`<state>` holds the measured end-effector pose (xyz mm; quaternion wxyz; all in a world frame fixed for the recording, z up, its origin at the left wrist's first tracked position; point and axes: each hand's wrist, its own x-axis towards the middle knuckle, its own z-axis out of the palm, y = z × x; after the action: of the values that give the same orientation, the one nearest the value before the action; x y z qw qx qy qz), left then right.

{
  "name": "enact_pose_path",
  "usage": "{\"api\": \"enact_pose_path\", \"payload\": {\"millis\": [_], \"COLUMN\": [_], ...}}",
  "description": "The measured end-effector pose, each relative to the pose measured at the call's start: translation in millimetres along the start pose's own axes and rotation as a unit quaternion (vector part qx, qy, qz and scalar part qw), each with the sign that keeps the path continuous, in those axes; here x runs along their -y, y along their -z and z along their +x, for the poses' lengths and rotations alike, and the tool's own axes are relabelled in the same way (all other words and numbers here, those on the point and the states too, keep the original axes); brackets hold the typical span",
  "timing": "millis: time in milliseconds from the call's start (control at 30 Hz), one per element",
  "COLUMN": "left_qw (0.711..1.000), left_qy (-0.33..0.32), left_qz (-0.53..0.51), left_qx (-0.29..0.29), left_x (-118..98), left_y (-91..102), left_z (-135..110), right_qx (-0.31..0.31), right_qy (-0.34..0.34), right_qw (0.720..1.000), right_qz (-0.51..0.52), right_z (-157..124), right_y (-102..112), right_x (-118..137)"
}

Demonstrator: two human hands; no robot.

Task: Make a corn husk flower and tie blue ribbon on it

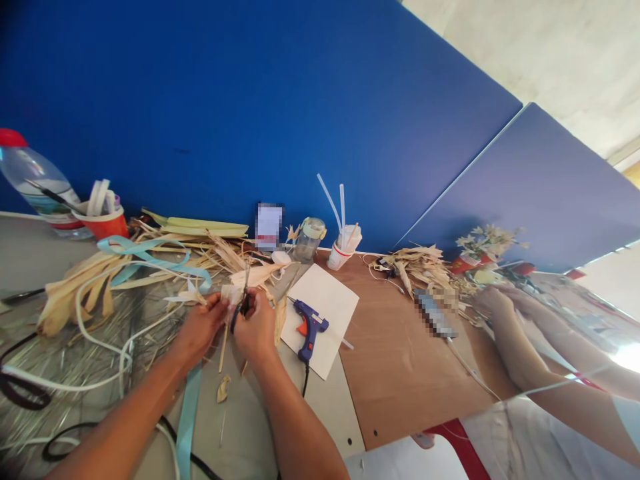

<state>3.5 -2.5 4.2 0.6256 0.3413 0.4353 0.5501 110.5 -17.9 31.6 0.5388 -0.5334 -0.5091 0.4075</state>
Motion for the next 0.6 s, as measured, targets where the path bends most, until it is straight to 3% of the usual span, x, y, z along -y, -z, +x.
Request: {"api": "enact_pose_path", "payload": {"millis": [133, 267, 400, 467, 600], "left_qw": [0.999, 0.999, 1.0, 0.999, 0.996], "left_qy": [0.026, 0.036, 0.004, 0.002, 0.039], "left_qz": [-0.019, -0.038, -0.005, -0.014, -0.079], "left_qx": [0.005, -0.005, -0.026, -0.041, -0.019], "left_x": [-2.6, -2.1, -2.9, -4.6, -8.3], "left_y": [1.1, 3.9, 1.9, -0.5, -3.7], "left_z": [2.0, 3.3, 1.3, 0.1, -0.6], "right_qx": [-0.016, -0.003, 0.026, 0.004, -0.016], "right_qy": [-0.048, -0.026, 0.015, 0.023, 0.009], "right_qw": [0.994, 0.991, 1.0, 0.997, 0.999], "right_qz": [0.099, 0.128, -0.001, -0.073, -0.032], "right_z": [12.2, 13.2, -1.3, -7.4, -3.8], "right_y": [20.2, 31.5, 10.5, -3.2, -8.1], "right_x": [-0.1, 6.6, 6.1, 2.3, -4.3]}}
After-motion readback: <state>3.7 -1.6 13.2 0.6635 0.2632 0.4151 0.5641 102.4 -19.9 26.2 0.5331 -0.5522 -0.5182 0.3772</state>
